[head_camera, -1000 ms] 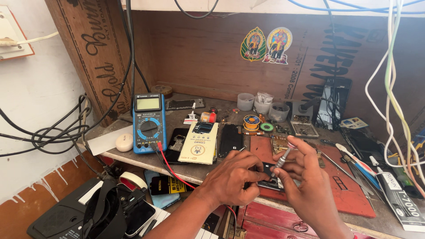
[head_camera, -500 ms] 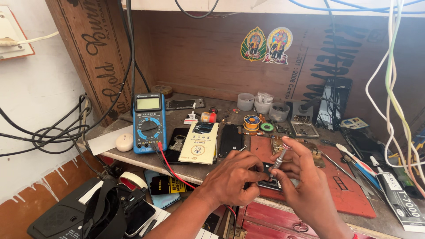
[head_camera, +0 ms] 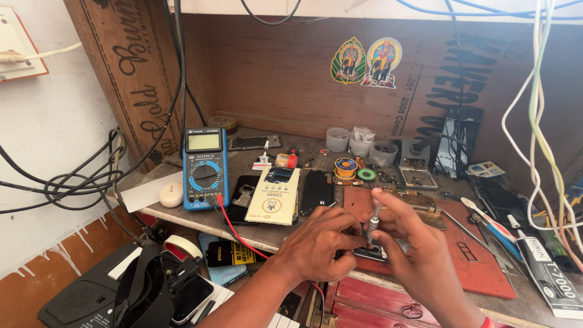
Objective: The person works on a smartphone at a cluttered electronics repair bench. They pry open the phone's back cover, remove the battery, handle internal components, and use a screwdriver on the device while manipulating small parts and tools on the workbench.
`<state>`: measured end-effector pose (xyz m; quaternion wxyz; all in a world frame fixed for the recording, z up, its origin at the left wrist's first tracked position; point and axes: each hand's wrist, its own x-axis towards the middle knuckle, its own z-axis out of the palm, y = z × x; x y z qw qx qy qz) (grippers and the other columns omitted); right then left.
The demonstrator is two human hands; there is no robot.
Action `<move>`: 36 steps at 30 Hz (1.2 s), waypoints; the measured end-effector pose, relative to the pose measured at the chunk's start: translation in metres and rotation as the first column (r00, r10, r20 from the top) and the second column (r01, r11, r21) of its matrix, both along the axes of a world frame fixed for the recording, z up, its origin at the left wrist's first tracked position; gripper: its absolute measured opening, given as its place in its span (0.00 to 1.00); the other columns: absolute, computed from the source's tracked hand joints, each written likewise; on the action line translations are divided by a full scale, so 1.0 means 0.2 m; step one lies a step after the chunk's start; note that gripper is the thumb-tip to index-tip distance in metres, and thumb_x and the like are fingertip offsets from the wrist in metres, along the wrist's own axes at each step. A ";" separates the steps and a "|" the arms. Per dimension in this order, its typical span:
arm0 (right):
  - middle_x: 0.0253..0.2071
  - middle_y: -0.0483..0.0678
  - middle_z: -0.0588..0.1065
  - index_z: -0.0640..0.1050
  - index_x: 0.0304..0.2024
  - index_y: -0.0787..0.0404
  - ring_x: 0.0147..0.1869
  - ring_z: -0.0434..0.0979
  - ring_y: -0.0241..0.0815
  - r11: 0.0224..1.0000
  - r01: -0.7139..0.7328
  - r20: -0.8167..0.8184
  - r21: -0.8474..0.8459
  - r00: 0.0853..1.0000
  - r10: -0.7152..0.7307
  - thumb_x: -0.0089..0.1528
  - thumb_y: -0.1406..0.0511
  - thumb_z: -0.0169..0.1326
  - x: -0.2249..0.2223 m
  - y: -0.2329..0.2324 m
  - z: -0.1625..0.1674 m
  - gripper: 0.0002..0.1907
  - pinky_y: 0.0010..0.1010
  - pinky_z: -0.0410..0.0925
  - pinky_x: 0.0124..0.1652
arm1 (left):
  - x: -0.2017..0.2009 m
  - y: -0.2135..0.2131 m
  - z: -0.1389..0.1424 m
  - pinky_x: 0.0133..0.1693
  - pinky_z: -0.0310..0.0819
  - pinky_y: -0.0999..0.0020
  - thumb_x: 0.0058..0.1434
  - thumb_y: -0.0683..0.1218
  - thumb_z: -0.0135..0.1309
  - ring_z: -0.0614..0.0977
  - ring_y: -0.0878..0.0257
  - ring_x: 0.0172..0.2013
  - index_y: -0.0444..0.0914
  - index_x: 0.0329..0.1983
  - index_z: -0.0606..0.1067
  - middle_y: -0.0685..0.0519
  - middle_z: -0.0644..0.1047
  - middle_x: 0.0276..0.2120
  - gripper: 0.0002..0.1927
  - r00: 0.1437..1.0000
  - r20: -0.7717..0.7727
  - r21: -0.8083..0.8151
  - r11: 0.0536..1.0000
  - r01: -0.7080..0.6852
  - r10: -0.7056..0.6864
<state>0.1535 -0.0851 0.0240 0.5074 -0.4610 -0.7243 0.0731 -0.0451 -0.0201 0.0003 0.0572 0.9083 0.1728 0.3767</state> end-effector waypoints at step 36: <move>0.43 0.44 0.82 0.67 0.68 0.55 0.50 0.85 0.34 0.982 -0.190 -0.112 -0.012 0.976 0.188 0.59 0.72 0.56 -0.01 0.02 -0.01 0.33 0.25 0.76 0.46 | 0.00 0.00 0.00 0.53 0.66 0.62 0.48 0.45 0.51 0.77 0.59 0.50 0.41 0.39 0.84 0.54 0.77 0.41 0.17 1.000 0.019 0.042 0.999 0.003 -0.004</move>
